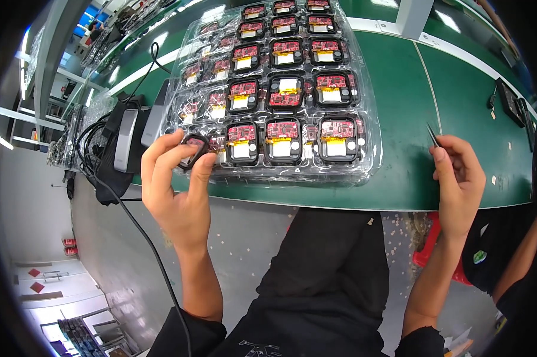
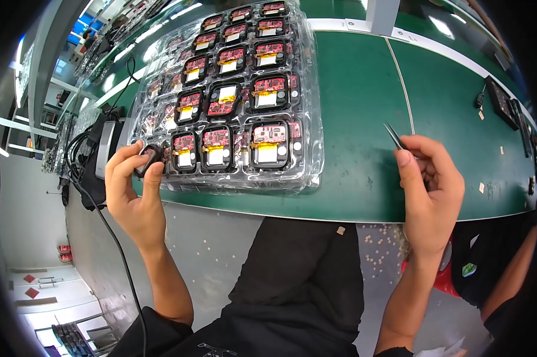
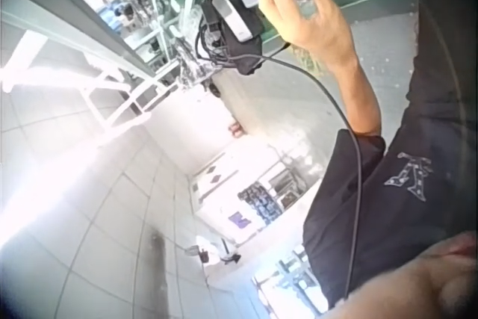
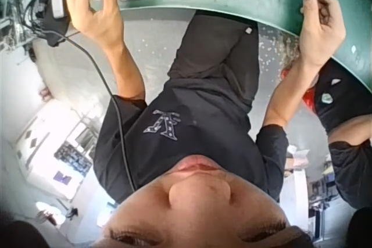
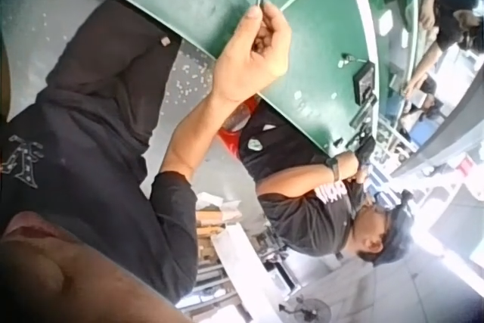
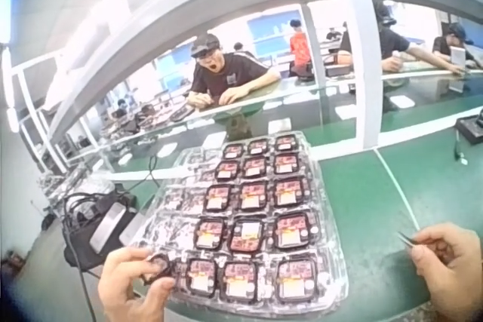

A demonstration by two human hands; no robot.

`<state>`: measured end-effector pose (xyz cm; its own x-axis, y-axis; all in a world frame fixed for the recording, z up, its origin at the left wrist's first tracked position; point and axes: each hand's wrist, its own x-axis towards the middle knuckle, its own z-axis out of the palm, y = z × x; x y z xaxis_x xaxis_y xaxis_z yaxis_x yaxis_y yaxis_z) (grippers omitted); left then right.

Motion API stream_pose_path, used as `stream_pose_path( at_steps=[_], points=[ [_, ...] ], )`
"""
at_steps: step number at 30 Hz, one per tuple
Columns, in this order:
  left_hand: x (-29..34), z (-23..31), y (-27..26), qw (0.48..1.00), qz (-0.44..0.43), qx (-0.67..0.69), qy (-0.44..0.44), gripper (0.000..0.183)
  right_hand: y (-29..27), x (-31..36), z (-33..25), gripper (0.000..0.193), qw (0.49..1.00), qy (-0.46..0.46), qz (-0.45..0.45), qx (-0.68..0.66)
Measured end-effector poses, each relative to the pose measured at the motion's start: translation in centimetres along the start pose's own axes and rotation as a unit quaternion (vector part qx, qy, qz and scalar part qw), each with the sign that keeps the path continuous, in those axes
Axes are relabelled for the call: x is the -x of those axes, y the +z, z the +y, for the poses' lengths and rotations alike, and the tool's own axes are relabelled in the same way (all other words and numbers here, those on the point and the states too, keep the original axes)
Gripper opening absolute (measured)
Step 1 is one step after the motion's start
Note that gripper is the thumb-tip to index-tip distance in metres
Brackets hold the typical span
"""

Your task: The recorder uses tweezers to assemble or repair small electronic devices (smartwatches) at a factory workbench.

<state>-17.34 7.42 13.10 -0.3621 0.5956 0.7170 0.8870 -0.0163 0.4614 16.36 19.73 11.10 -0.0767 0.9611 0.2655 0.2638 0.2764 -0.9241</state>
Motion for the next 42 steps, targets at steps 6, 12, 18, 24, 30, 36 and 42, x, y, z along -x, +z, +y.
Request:
stream_pose_path(
  at_steps=[6, 12, 18, 24, 30, 36, 42],
  points=[
    [0.2, -0.4, -0.9, 0.991, -0.082, -0.070, 0.076, 0.034, -0.8, 0.2, 0.3, 0.022, 0.999, 0.040, -0.005, -0.035],
    [0.3, -0.4, -1.2, 0.979, -0.140, -0.093, 0.112, 0.046, -0.8, 0.1, 0.4, 0.023, 0.998, 0.047, -0.011, -0.029],
    [1.0, -0.5, -1.0, 0.994, -0.104, 0.032, 0.012, 0.037, -0.7, 0.3, 0.3, 0.022, 0.999, 0.037, -0.010, -0.026],
    [0.6, -1.3, -2.1, 0.972, -0.140, -0.106, 0.156, 0.034, -0.7, 0.4, 0.4, 0.022, 0.999, 0.035, -0.016, -0.029],
    [1.4, -1.0, -1.8, 0.965, -0.152, -0.153, 0.147, 0.035, -0.1, 0.5, 0.3, 0.020, 0.999, 0.032, -0.009, -0.029],
    [1.8, 0.1, -1.5, 0.970, -0.149, -0.156, 0.114, 0.039, -0.3, 0.5, 0.4, 0.019, 1.000, 0.024, -0.005, -0.019],
    [1.2, 0.2, -1.2, 0.976, -0.159, -0.102, 0.106, 0.039, -0.9, 1.0, -0.3, 0.019, 1.000, 0.018, -0.004, -0.018]
  ],
)
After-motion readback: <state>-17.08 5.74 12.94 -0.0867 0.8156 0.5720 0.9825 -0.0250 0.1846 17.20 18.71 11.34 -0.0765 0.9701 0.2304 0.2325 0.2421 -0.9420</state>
